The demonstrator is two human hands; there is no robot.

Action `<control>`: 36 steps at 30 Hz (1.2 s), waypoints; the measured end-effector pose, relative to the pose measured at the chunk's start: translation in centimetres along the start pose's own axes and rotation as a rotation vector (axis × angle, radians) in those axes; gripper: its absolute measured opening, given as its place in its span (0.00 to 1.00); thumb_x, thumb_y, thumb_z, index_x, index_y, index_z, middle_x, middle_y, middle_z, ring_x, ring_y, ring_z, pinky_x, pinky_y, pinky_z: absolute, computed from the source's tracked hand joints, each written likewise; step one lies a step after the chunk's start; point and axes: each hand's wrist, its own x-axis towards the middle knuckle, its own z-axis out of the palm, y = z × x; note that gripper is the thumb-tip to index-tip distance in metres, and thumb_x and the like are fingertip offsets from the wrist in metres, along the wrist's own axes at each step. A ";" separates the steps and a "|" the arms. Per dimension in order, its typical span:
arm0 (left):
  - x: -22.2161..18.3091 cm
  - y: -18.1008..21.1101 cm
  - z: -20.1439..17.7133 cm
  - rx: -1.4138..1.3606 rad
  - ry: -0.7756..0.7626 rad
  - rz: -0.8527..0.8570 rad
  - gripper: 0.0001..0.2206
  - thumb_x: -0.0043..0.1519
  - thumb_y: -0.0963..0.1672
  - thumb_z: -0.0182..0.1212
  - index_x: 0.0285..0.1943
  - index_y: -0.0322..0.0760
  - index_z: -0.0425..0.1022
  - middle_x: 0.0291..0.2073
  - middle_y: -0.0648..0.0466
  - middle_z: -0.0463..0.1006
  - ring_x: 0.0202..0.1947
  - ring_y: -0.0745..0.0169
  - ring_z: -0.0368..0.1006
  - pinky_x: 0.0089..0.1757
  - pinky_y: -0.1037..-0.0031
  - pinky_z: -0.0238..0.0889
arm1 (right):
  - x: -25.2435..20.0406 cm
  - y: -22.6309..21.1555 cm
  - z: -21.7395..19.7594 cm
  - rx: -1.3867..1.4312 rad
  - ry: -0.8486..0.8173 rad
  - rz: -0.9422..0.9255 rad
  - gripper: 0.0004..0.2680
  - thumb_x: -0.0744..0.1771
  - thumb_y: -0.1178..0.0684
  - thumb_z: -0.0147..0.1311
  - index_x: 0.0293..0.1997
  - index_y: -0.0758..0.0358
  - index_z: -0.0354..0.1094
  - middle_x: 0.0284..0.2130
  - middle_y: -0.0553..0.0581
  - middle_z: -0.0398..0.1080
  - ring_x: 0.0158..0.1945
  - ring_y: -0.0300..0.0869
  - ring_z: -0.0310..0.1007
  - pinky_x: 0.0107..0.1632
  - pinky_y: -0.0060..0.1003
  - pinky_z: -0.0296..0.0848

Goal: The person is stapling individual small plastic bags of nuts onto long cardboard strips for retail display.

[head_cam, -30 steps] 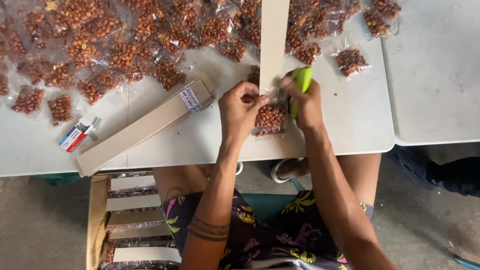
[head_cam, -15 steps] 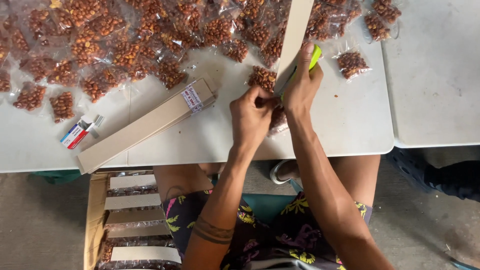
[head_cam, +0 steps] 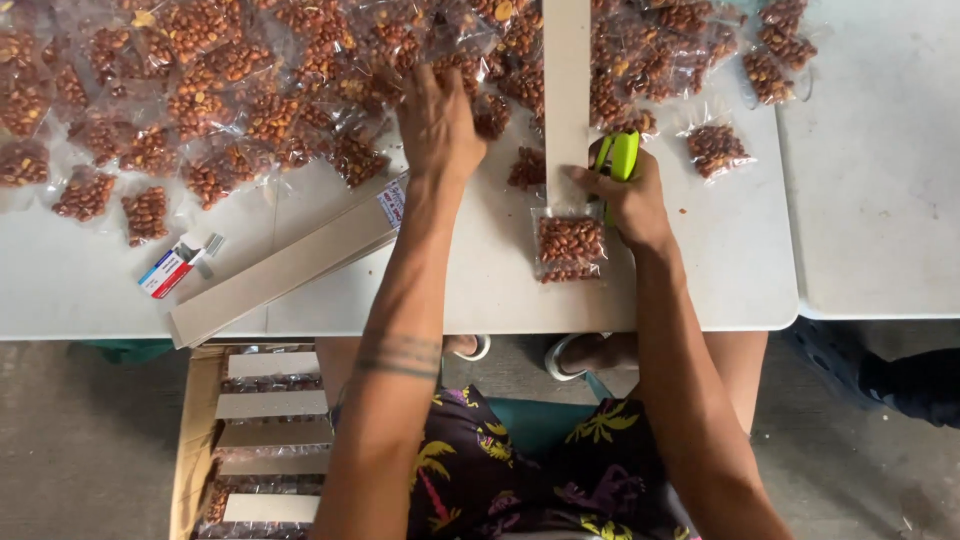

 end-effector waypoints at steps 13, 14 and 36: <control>-7.0 2.1 -11.5 -1.145 -0.271 0.162 0.04 0.66 0.39 0.56 0.48 0.38 0.71 0.38 0.48 0.78 0.41 0.56 0.75 0.44 0.62 0.76 | 0.5 3.5 -0.2 0.215 0.181 -0.082 0.10 0.66 0.53 0.66 0.41 0.67 0.68 0.26 0.55 0.66 0.30 0.42 0.71 0.35 0.36 0.74; -7.6 3.4 -10.2 -1.149 -0.275 0.160 0.04 0.66 0.39 0.56 0.48 0.38 0.71 0.38 0.48 0.78 0.41 0.56 0.75 0.44 0.62 0.76 | 0.2 3.6 -0.1 0.212 0.184 -0.078 0.10 0.66 0.53 0.66 0.41 0.67 0.68 0.26 0.55 0.66 0.30 0.42 0.71 0.35 0.36 0.74; -10.1 7.8 -4.0 -1.029 -0.101 -0.135 0.05 0.57 0.39 0.71 0.37 0.39 0.78 0.30 0.54 0.82 0.33 0.63 0.79 0.37 0.73 0.73 | 0.8 -1.8 1.2 0.513 0.600 -0.181 0.13 0.67 0.42 0.52 0.39 0.63 0.64 0.24 0.61 0.74 0.25 0.48 0.78 0.29 0.40 0.79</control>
